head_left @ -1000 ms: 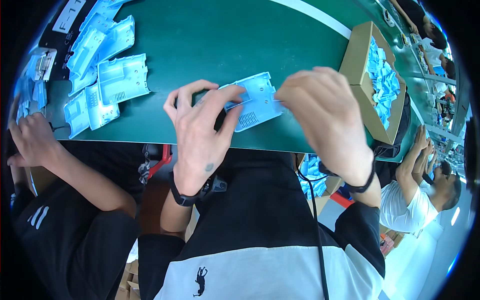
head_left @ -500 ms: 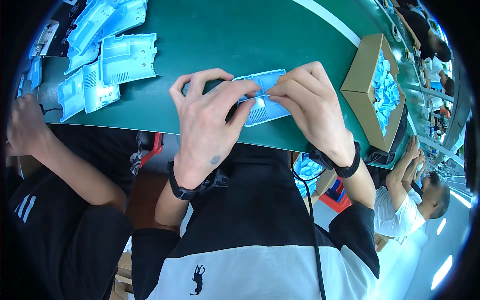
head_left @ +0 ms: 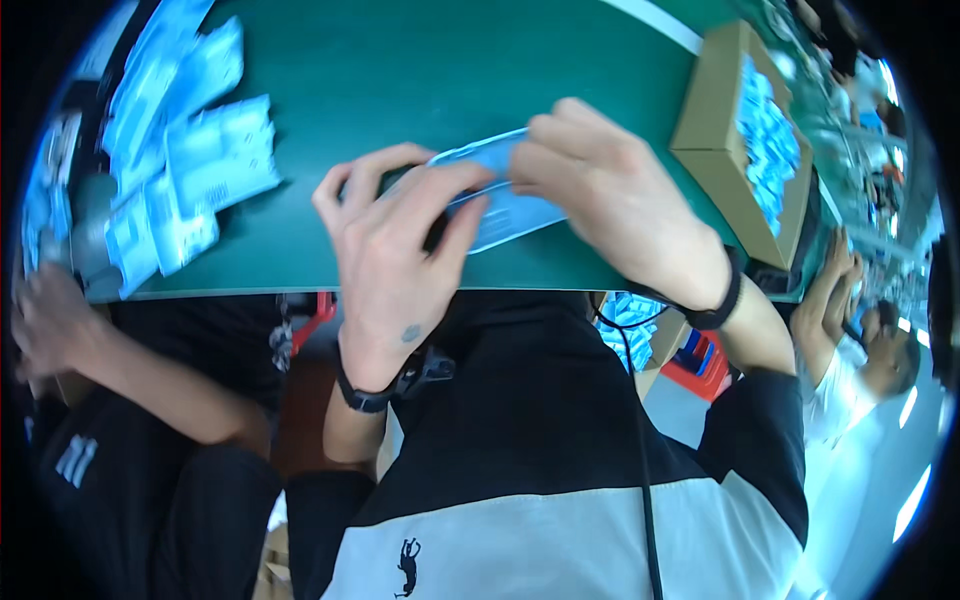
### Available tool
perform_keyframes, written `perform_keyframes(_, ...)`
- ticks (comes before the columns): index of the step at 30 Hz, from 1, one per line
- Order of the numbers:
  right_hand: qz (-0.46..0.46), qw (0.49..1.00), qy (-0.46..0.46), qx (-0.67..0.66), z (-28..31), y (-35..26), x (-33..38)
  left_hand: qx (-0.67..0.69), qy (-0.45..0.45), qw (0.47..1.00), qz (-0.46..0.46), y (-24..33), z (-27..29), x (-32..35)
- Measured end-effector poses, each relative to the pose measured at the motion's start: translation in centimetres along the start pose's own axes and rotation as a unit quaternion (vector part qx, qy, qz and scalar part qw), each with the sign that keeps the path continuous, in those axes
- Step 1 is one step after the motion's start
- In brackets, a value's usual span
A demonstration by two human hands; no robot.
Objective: Folding small blue paper or plastic components and organizing them into a cardboard box on an assembly line.
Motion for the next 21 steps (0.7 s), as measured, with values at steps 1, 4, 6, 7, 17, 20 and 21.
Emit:
perform_keyframes(1, 0.014, 1.000, 0.014, -0.002, 0.3, -0.1, 0.2, 0.003, -0.008, 1.000, -0.020, 0.8, -0.3, -0.3)
perform_keyframes(4, -0.036, 0.996, 0.080, -0.017, -0.1, 0.1, 1.9, -0.016, -0.039, 0.999, 0.008, 2.1, -1.3, -0.7)
perform_keyframes(6, -0.043, 0.994, 0.100, 0.003, -0.9, -0.1, 2.3, -0.054, -0.057, 0.997, -0.020, 3.0, -2.2, -0.4)
perform_keyframes(7, -0.034, 0.995, 0.097, 0.001, -0.6, 0.2, 2.5, -0.098, -0.064, 0.993, -0.015, 3.0, -2.6, -0.4)
perform_keyframes(17, -0.369, 0.919, 0.034, 0.131, 9.6, 18.7, 15.3, -0.234, -0.080, 0.964, -0.095, 2.2, -3.4, -2.0)
perform_keyframes(20, -0.314, 0.928, 0.000, 0.200, 7.9, 21.1, 15.2, -0.246, -0.093, 0.962, -0.078, 2.5, -3.9, -3.4)
perform_keyframes(21, -0.295, 0.936, 0.003, 0.194, 7.6, 21.5, 14.7, -0.090, -0.086, 0.991, -0.046, 3.1, -3.7, -3.7)
Point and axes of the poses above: each hand's wrist, its own x-axis away from the middle knuckle, its own z-axis out of the back of the hand, y = z × x, the point moved 7 cm from there along -x, towards the middle knuckle, and after that the axes turned 10 degrees about x, right-handed, at the moved point
